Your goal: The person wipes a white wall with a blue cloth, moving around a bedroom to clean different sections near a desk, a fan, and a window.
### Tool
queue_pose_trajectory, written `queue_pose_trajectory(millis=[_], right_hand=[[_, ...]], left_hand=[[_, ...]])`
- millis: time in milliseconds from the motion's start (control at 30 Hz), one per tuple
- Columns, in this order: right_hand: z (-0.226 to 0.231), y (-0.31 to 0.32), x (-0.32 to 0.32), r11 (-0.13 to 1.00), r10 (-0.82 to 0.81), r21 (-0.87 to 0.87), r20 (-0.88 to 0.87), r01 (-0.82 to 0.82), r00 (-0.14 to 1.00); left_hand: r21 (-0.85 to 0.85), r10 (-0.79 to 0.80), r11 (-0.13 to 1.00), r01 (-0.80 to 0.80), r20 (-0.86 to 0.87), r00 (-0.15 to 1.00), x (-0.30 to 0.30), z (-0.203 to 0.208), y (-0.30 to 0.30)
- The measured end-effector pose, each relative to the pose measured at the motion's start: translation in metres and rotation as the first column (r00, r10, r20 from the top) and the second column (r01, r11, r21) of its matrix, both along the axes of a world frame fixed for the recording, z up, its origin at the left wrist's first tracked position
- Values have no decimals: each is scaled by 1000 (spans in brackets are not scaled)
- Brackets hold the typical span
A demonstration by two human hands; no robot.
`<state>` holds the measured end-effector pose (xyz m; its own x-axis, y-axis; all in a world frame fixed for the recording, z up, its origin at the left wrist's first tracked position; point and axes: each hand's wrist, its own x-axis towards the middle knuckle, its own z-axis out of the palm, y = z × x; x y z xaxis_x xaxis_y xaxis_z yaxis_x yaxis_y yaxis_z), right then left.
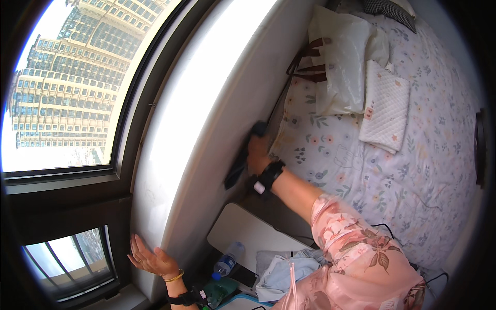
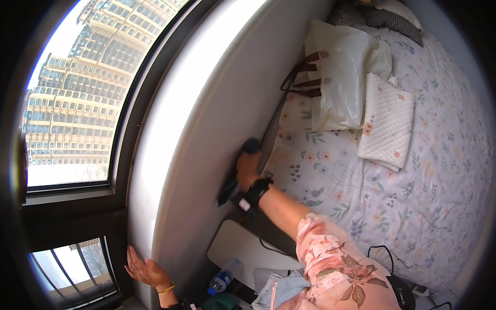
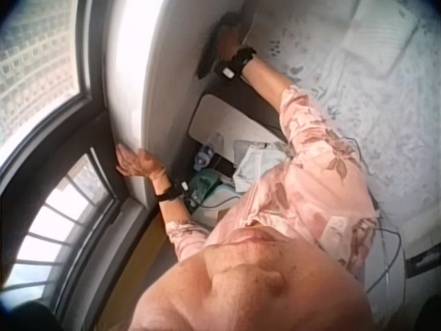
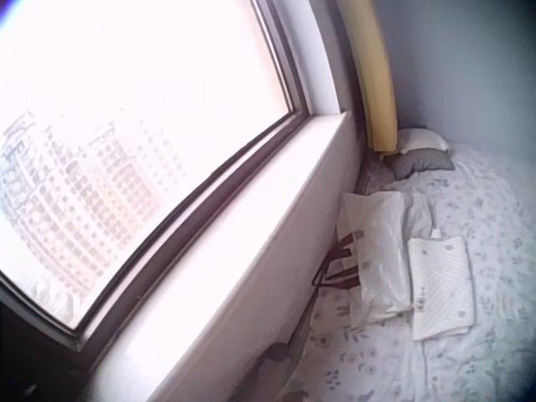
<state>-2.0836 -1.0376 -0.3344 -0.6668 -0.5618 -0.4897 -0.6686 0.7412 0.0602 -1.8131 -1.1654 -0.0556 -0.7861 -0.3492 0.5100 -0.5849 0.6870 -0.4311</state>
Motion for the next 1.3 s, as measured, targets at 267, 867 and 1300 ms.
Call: queue_pose_trajectory(millis=[267, 867, 1300], right_hand=[[78, 99, -223, -581, -553, -709, 704, 399, 446], [142, 45, -131, -671, -367, -706, 584, 229, 724], [60, -44, 218, -50, 248, -960, -278, -274, 928]], left_hand=[[30, -13, 999, 13, -8, 1000, -13, -3, 7], [42, -22, 999, 22, -3, 1000, -11, -8, 3], [48, -66, 997, 68, -58, 996, -2, -2, 0]])
